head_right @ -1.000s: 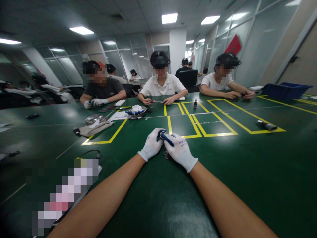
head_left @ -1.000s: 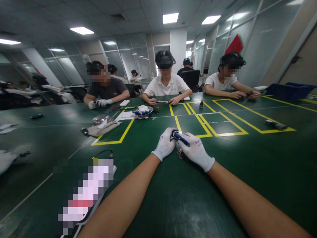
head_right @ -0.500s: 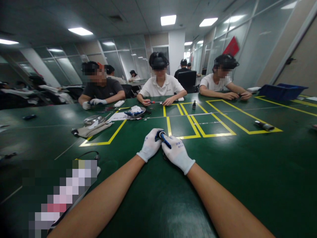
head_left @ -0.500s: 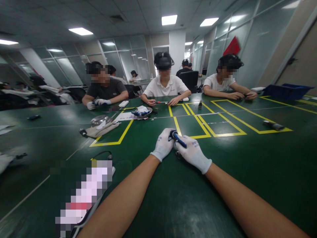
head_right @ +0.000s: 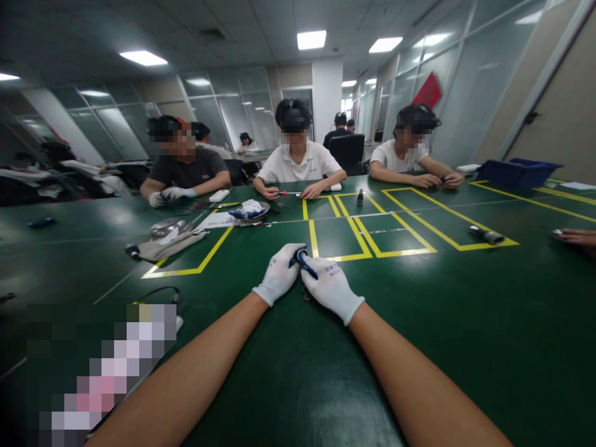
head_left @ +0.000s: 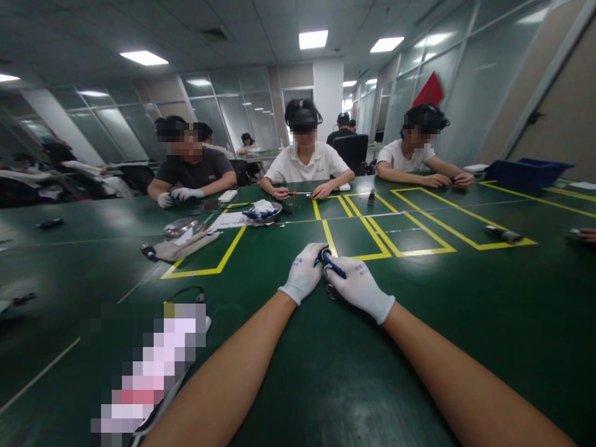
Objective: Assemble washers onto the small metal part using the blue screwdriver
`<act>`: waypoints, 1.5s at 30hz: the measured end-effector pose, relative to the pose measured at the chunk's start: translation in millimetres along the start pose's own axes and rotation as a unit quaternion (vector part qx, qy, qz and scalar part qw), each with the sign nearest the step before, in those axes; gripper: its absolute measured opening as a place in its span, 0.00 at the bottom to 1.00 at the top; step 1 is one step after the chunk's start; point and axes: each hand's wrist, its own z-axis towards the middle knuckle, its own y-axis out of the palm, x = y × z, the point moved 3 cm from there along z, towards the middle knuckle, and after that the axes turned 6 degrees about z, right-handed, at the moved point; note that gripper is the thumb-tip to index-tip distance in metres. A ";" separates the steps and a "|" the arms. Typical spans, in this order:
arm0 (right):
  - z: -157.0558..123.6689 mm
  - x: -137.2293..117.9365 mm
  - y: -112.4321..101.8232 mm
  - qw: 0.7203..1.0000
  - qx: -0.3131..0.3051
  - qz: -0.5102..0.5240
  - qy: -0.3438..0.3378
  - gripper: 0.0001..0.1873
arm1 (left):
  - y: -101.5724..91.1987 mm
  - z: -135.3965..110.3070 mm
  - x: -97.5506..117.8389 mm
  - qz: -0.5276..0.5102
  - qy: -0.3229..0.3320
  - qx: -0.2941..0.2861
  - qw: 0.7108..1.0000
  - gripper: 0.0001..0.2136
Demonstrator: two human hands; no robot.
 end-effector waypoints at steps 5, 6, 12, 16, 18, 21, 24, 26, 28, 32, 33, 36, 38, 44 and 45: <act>0.4 1.9 -1.3 0.986 0.021 0.143 0.080 0.11 | -2.2 0.5 -1.8 0.020 -0.017 0.002 1.000 0.17; 0.5 3.1 -1.0 0.984 0.022 0.155 0.090 0.11 | -2.1 0.7 -3.1 0.029 -0.025 0.005 0.999 0.17; 0.9 3.4 2.6 0.984 0.025 0.159 0.070 0.13 | -0.7 3.6 -11.0 0.075 -0.072 0.021 0.994 0.16; 2.0 4.1 0.2 0.987 0.069 0.133 0.057 0.14 | -4.7 4.8 -9.7 0.070 -0.061 0.032 0.995 0.15; 3.1 12.9 -5.0 0.985 0.116 0.108 0.074 0.14 | -7.5 4.7 -9.9 0.069 -0.070 0.042 0.994 0.15; 4.4 37.9 -15.4 0.974 0.186 0.070 0.113 0.15 | -9.4 4.3 -11.7 0.063 -0.085 0.045 0.993 0.14; 5.0 66.7 -22.1 0.962 0.218 0.019 0.162 0.17 | -9.8 4.3 -12.2 0.051 -0.091 0.045 0.994 0.14; 5.8 81.4 -22.5 0.954 0.231 -0.005 0.191 0.17 | -10.6 4.5 -11.0 0.043 -0.091 0.046 0.994 0.14; 8.8 90.2 -20.7 0.954 0.236 -0.030 0.185 0.17 | -12.1 4.8 -9.2 0.035 -0.088 0.047 0.994 0.14; 17.2 107.0 -26.9 0.957 0.223 -0.111 0.148 0.19 | -15.1 5.3 -7.9 0.027 -0.086 0.049 0.995 0.15; 18.1 114.2 -34.2 0.955 0.222 -0.129 0.148 0.19 | -15.5 5.4 -8.2 0.026 -0.086 0.048 0.995 0.15; 15.1 143.4 -71.8 0.945 0.208 -0.200 0.157 0.21 | -15.7 5.7 -9.7 0.028 -0.087 0.048 0.995 0.15; 7.5 167.8 -107.6 0.931 0.216 -0.235 0.180 0.21 | -15.5 5.9 -11.0 0.030 -0.092 0.049 0.994 0.16; -27.0 247.0 -210.0 0.810 0.190 -0.421 0.361 0.28 | -13.9 5.5 -14.4 0.041 -0.104 0.043 0.993 0.16; -31.7 258.7 -221.7 0.800 0.185 -0.432 0.374 0.29 | -13.8 5.3 -14.7 0.042 -0.104 0.043 0.993 0.16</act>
